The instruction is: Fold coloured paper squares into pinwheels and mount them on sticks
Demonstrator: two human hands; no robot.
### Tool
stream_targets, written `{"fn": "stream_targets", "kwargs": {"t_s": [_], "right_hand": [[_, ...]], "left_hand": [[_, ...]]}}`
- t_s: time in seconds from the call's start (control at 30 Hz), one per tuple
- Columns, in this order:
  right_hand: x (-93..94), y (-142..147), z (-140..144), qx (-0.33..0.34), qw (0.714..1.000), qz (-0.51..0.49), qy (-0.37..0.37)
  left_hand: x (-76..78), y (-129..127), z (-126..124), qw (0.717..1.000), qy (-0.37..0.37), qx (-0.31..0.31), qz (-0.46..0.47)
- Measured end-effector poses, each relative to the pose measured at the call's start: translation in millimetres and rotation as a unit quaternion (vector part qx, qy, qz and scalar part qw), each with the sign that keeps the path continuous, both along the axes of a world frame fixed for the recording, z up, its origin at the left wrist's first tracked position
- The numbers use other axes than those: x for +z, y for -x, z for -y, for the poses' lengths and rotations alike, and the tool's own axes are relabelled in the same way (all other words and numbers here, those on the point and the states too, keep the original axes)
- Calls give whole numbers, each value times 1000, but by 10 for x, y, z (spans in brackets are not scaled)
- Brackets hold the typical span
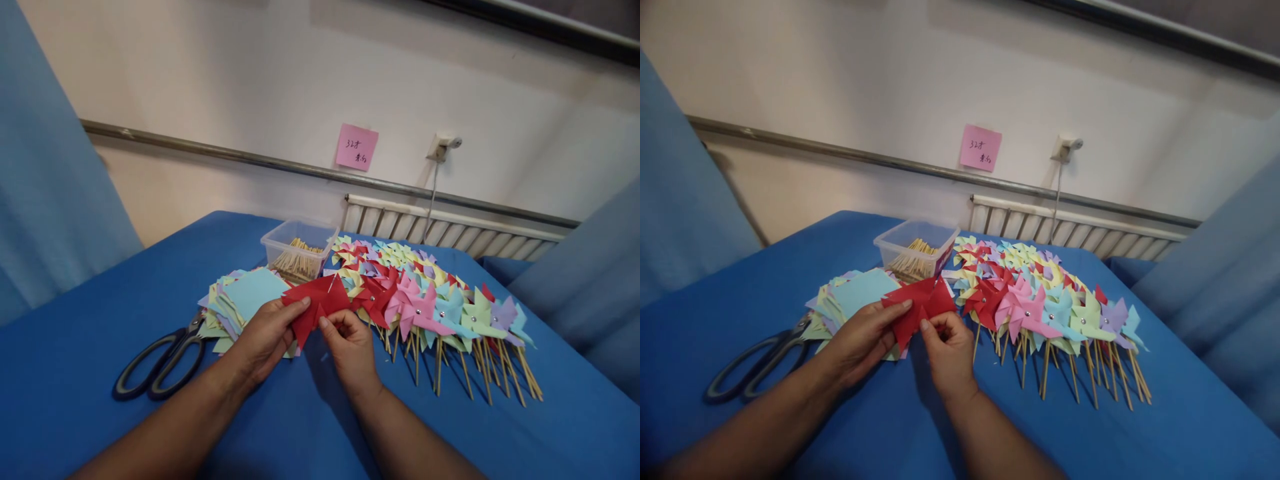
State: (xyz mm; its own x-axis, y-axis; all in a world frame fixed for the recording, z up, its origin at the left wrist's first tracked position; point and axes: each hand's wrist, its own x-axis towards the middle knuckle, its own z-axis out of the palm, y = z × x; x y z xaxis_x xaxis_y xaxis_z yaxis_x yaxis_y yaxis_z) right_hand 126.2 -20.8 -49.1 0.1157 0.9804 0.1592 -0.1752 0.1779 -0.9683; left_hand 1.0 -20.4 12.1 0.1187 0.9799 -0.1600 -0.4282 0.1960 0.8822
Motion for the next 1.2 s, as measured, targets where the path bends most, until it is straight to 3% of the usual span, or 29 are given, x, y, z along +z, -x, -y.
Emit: {"fn": "stream_targets", "kwargs": {"t_s": [0.4, 0.73, 0.97, 1.13, 1.2], "right_hand": [[58, 16, 4, -24, 1000, 7, 8], [53, 29, 1, -30, 1000, 1, 6], [33, 42, 23, -11, 1000, -6, 9], [58, -26, -13, -96, 993, -59, 30], [64, -79, -59, -97, 991, -90, 31]], "left_hand": [[-70, -4, -8, 999, -6, -32, -31], [-51, -38, -11, 1000, -1, -24, -18], [-83, -11, -38, 998, 2, -1, -64], [-78, 90, -101, 995, 2, 19, -99], [-50, 127, -104, 993, 10, 12, -119]]}}
